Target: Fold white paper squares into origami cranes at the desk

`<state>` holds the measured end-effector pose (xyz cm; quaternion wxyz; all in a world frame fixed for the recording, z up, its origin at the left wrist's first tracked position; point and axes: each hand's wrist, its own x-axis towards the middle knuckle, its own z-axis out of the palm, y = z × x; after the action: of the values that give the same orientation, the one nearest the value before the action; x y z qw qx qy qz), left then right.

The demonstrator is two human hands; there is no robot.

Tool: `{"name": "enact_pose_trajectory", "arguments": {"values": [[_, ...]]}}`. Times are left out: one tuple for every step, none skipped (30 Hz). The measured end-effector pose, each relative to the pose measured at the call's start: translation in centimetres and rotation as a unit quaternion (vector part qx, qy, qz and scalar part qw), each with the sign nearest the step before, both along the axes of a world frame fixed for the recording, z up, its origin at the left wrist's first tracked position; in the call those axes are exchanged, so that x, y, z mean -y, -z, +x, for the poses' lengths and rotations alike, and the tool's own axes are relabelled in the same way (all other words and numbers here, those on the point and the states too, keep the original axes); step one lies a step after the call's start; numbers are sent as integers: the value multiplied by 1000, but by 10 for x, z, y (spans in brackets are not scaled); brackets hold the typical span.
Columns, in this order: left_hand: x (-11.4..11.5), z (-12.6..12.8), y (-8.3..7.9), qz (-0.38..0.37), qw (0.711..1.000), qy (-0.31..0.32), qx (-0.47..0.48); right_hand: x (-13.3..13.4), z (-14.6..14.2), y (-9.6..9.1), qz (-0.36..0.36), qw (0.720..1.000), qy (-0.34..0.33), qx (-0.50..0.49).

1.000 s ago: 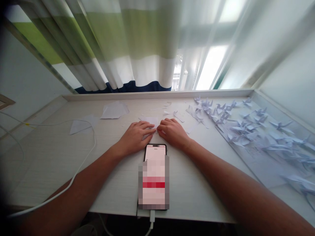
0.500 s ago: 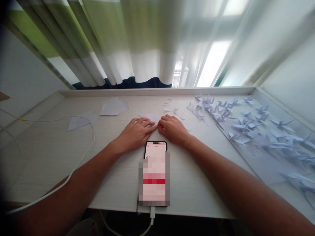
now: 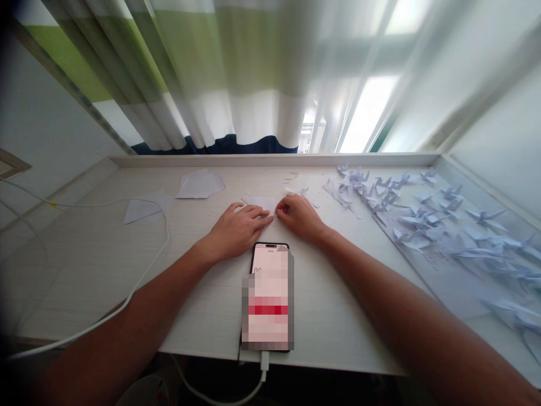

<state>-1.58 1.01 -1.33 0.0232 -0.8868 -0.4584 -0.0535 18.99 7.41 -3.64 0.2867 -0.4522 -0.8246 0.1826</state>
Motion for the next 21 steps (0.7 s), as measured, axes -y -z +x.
{"name": "enact_pose_trajectory", "arguments": {"values": [[0, -1, 1, 2, 1000, 3, 4, 0, 1, 0, -5, 1000, -2, -5], [-1, -1, 3, 4, 1000, 5, 10, 0, 1, 0, -7, 1000, -3, -8], [-2, -2, 4, 5, 1000, 6, 20, 1, 2, 0, -7, 1000, -4, -10], [-3, -3, 5, 1, 999, 5, 31, 1, 3, -1, -5, 1000, -6, -10], [-3, -4, 6, -6, 999, 4, 45, 1, 4, -1, -1, 1000, -8, -9], [-4, -4, 7, -15, 998, 1, 60, 2, 4, -1, 3, 1000, -12, -9], [-5, -5, 8, -25, 997, -3, 74, 2, 5, -1, 7, 1000, -17, -10], [-5, -5, 8, -32, 996, -7, 85, 3, 6, -1, 9, 1000, -23, -11], [-6, -5, 8, -37, 995, -9, 93, 3, 6, -1, 12, 999, -28, -12], [-6, -5, 8, -40, 994, -12, 97, 4, 7, -1, 15, 999, -33, -12], [-6, -5, 8, -40, 994, -13, 98, 5, 8, 0, 18, 999, -37, -10], [-6, -5, 7, -39, 994, -13, 97, 5, 8, 0, 23, 999, -40, -6], [-6, -4, 7, -38, 995, -13, 96, 5, 8, 1, 29, 999, -41, 0], [-5, -4, 7, -36, 995, -12, 94, 5, 8, 2, 34, 999, -41, 8], [-5, -4, 7, -34, 995, -12, 92, 5, 8, 3, 38, 998, -40, 15], [-5, -4, 8, -33, 995, -10, 89, 5, 8, 3, 40, 998, -41, 21], [-6, -5, 8, -32, 996, -8, 87, 4, 8, 3, 43, 998, -44, 28], [-6, -5, 8, -32, 996, -6, 84, 3, 9, 2, 46, 997, -55, 37], [-7, -5, 9, -32, 996, -3, 83, 2, 9, 1, 48, 995, -70, 46], [-7, -5, 9, -33, 996, -1, 81, 0, 10, -1, 53, 992, -94, 61], [-8, -5, 10, -33, 996, 1, 79, -2, 11, -2, 60, 988, -122, 76]]}}
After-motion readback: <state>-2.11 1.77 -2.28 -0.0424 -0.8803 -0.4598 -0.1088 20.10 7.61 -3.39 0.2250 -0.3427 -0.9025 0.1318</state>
